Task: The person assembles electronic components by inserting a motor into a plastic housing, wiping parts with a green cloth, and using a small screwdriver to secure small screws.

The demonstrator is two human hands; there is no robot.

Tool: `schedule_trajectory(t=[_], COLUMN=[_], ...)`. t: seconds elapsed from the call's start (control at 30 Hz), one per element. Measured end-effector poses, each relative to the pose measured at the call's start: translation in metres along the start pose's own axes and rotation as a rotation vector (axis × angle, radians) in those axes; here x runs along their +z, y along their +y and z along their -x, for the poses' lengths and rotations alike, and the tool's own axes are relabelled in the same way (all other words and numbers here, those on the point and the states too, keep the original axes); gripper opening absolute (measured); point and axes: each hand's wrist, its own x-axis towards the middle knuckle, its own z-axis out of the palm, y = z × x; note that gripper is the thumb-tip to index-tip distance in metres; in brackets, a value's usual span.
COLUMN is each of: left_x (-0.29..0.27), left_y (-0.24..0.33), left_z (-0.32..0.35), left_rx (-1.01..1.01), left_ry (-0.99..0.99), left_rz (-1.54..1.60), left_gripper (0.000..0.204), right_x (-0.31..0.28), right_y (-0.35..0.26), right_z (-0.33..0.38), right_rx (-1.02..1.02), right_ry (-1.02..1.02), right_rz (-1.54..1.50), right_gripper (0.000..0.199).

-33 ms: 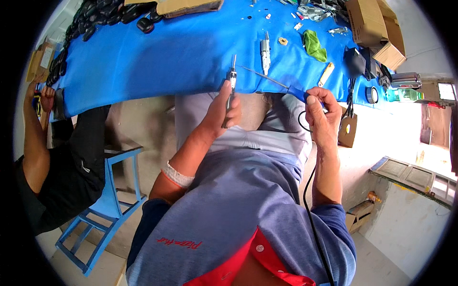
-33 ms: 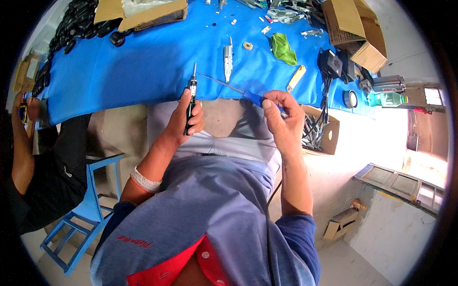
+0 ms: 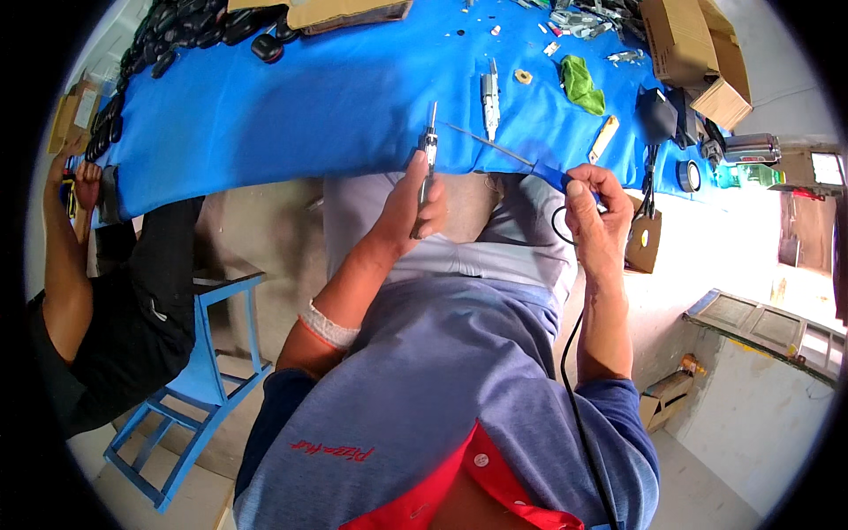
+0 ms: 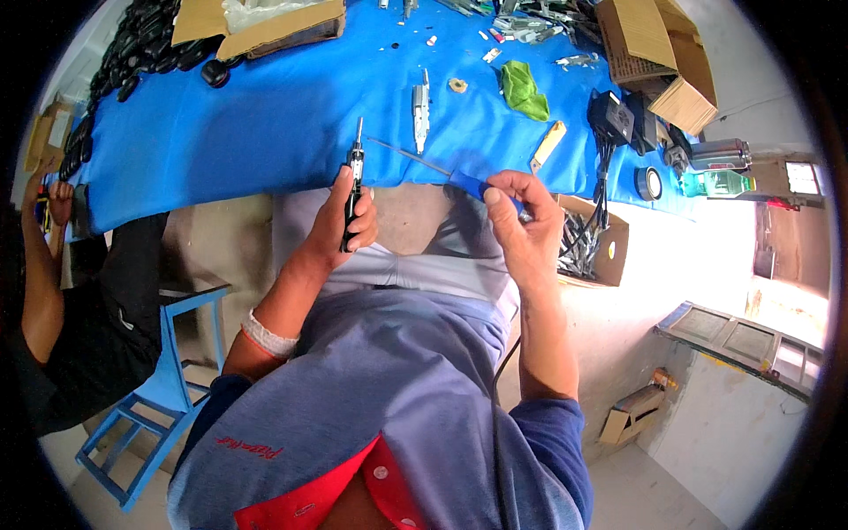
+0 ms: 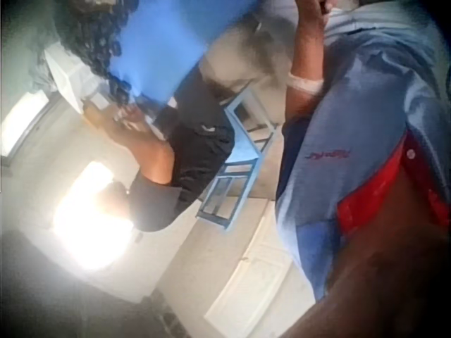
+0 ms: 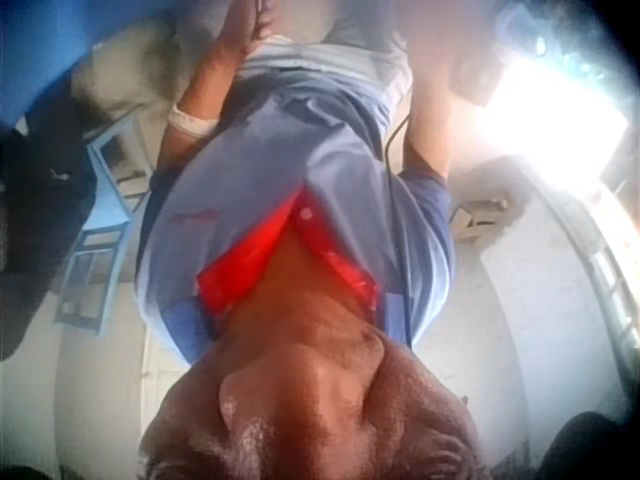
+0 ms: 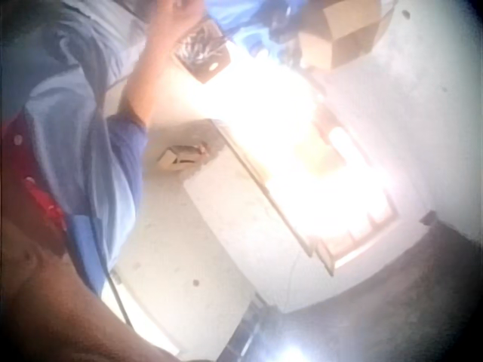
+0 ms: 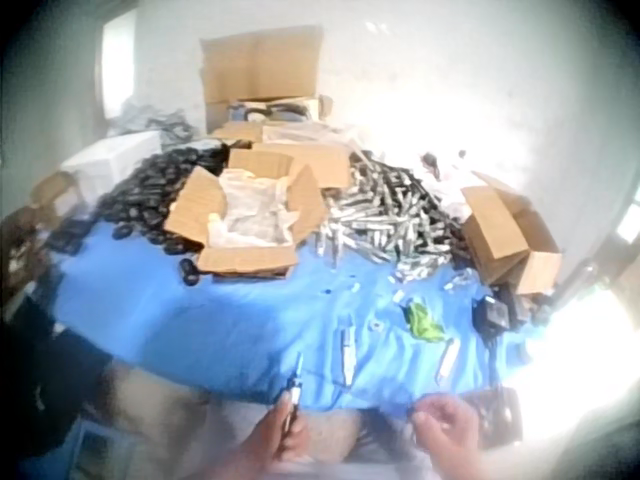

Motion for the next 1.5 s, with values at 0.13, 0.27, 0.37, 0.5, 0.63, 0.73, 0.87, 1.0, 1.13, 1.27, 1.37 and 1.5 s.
schedule_trajectory(t=[0.13, 0.27, 0.37, 0.5, 0.63, 0.73, 0.87, 1.0, 1.13, 1.27, 1.37, 1.5], left_x=[-0.005, -0.005, -0.003, -0.005, -0.004, -0.001, -0.002, -0.003, -0.004, -0.001, -0.002, -0.001], left_y=[-0.002, -0.004, -0.004, -0.005, -0.003, -0.002, -0.003, -0.003, -0.003, -0.002, -0.002, -0.001], left_z=[-0.002, -0.004, -0.004, -0.005, -0.002, -0.001, -0.002, -0.002, -0.003, -0.002, -0.001, -0.001], left_rx=[0.0, 0.015, 0.021, 0.02, 0.022, 0.027, 0.033, 0.035, 0.026, 0.017, 0.014, 0.024], left_ry=[-0.018, -0.002, 0.034, 0.044, 0.05, 0.075, 0.07, 0.067, 0.072, 0.089, 0.095, 0.085], left_rz=[0.004, -0.028, -0.056, -0.084, -0.1, -0.124, -0.147, -0.169, -0.168, -0.159, -0.159, -0.171], left_gripper=[0.056, 0.057, 0.056, 0.056, 0.052, 0.053, 0.054, 0.054, 0.054, 0.054, 0.053, 0.053], right_x=[0.003, 0.005, 0.007, 0.012, 0.015, 0.015, 0.016, 0.019, 0.02, 0.02, 0.02, 0.021], right_y=[-0.002, -0.002, 0.0, 0.002, 0.0, 0.002, 0.002, 0.0, 0.003, 0.002, 0.001, 0.0], right_z=[0.008, 0.009, 0.008, 0.005, 0.004, 0.003, 0.002, 0.003, 0.001, 0.001, 0.002, 0.004], right_rx=[-0.076, -0.097, -0.086, -0.07, -0.059, -0.064, -0.05, -0.037, -0.049, -0.042, -0.058, -0.127], right_ry=[0.053, 0.073, 0.071, 0.069, 0.076, 0.081, 0.082, 0.089, 0.095, 0.085, 0.085, 0.082], right_rz=[0.149, 0.202, 0.175, 0.131, 0.138, 0.148, 0.139, 0.137, 0.129, 0.123, 0.14, 0.198], right_gripper=[0.02, 0.019, 0.019, 0.02, 0.02, 0.019, 0.018, 0.016, 0.015, 0.016, 0.016, 0.016])
